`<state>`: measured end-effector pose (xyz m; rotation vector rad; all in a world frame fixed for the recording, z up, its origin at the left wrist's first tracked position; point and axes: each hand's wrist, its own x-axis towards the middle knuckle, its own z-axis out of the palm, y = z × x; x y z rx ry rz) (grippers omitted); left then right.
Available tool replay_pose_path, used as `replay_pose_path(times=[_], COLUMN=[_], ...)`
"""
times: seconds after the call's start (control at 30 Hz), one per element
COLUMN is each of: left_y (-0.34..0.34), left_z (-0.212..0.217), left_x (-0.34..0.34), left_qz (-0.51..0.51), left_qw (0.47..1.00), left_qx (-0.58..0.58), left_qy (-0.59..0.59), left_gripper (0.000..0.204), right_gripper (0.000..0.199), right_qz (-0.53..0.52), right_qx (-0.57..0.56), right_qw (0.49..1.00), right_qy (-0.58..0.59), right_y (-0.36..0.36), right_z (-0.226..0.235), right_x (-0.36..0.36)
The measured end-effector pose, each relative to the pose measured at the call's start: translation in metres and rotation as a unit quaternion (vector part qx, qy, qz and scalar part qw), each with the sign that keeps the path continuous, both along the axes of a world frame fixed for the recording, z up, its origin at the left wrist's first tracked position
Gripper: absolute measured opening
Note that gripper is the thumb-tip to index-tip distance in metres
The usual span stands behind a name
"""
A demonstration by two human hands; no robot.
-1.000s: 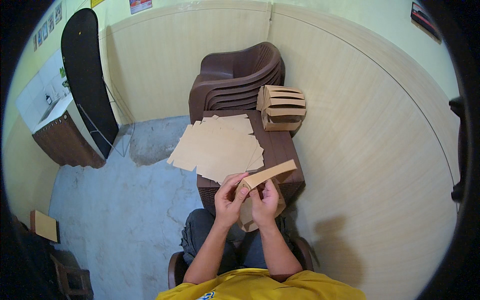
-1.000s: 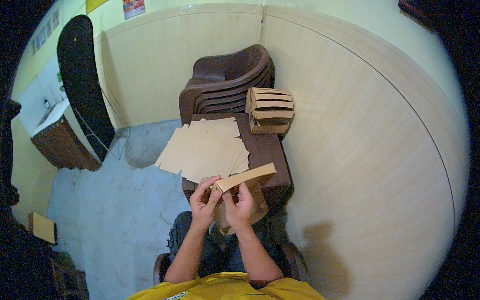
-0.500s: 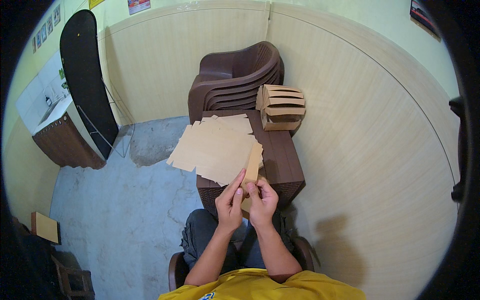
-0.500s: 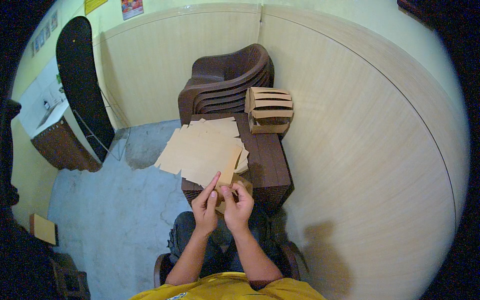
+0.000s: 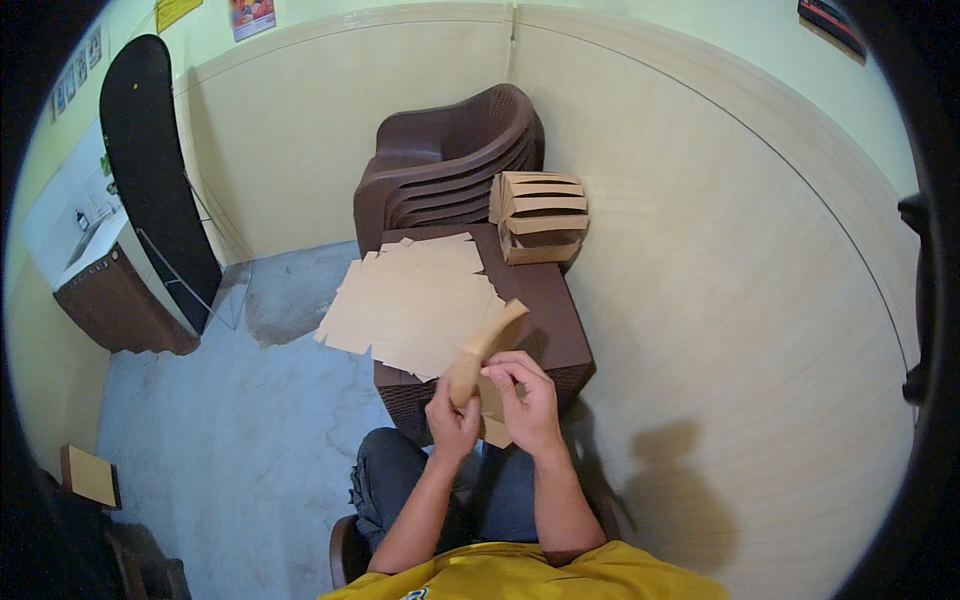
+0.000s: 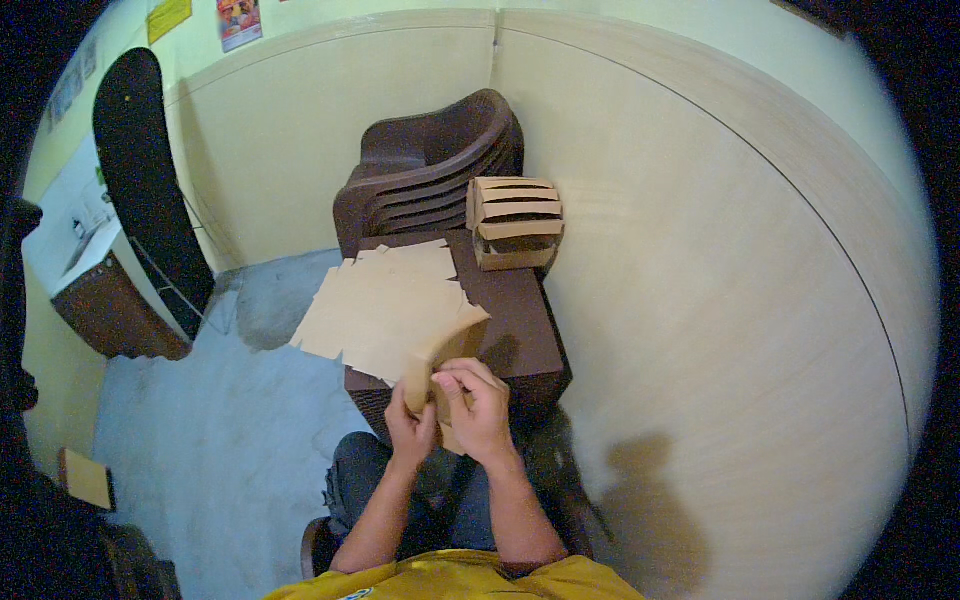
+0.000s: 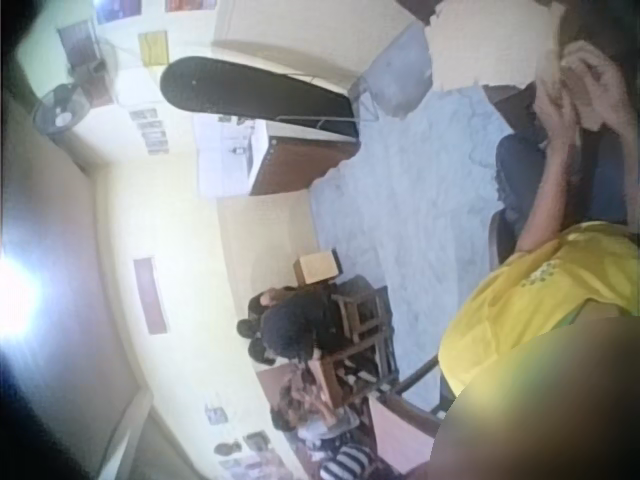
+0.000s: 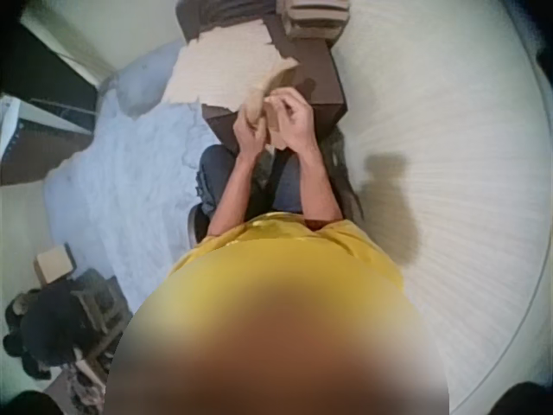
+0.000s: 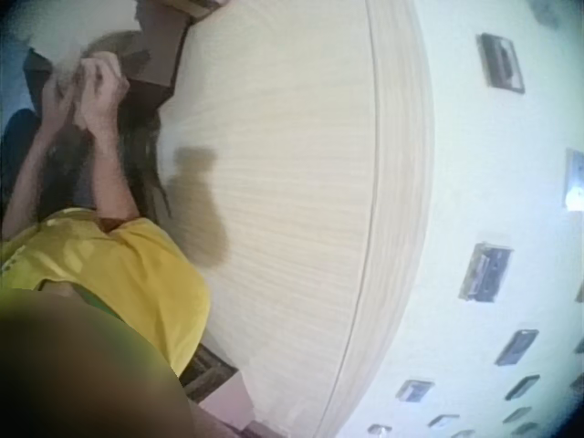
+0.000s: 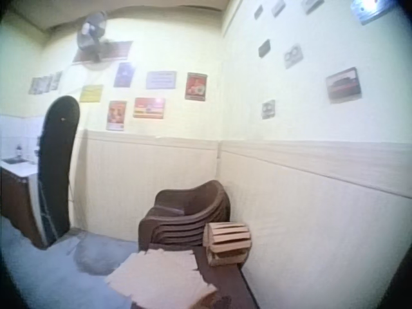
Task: The person folds flat cardboard pieces into small box shapes by hand. They repeatedly pick up a piece, fold the sides, and place the finished box on a stack. The process continues throughout the clip.
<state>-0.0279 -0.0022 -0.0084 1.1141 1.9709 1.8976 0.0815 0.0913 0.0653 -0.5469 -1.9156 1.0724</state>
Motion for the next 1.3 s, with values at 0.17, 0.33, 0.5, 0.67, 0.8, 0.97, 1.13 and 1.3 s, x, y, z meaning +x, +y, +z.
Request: replay_pose_path(times=[0.17, 0.33, 0.5, 0.67, 0.8, 0.97, 1.13, 1.3], left_y=[0.059, 0.12, 0.155, 0.156, 0.147, 0.143, 0.118, 0.094], left_z=[-0.018, -0.009, -0.008, -0.012, -0.01, -0.011, -0.014, -0.006], left_x=[-0.022, -0.037, -0.043, -0.044, -0.058, -0.074, -0.079, -0.064], left_qz=[0.054, -0.044, -0.051, -0.077, 0.031, 0.095, 0.097, 0.026], left_qw=[0.973, 0.956, 0.993, 0.976, 0.963, 0.945, 0.914, 0.952], left_qx=[0.211, 0.24, 0.093, 0.035, -0.156, -0.057, 0.026, 0.15], left_qy=[-0.073, -0.162, -0.044, -0.203, -0.216, -0.308, -0.394, -0.266], left_gripper=[0.047, 0.037, 0.029, 0.041, 0.059, 0.072, 0.069, 0.04], right_gripper=[0.048, 0.044, 0.027, 0.029, 0.032, 0.03, 0.023, 0.042], right_qz=[-0.008, 0.017, -0.115, -0.124, -0.123, -0.075, -0.073, -0.251], right_qx=[0.211, 0.194, 0.234, 0.326, 0.35, 0.32, 0.174, -0.04], right_qw=[0.956, 0.925, 0.894, 0.879, 0.875, 0.918, 0.982, 0.967], right_qy=[-0.204, -0.326, -0.364, -0.326, -0.31, -0.223, -0.032, -0.001], right_y=[0.035, 0.07, 0.089, 0.08, 0.067, 0.059, 0.064, 0.082], right_z=[0.016, -0.012, -0.039, -0.064, -0.079, -0.075, -0.06, -0.053], right_x=[0.051, 0.066, 0.062, 0.043, 0.037, 0.035, 0.035, 0.022])
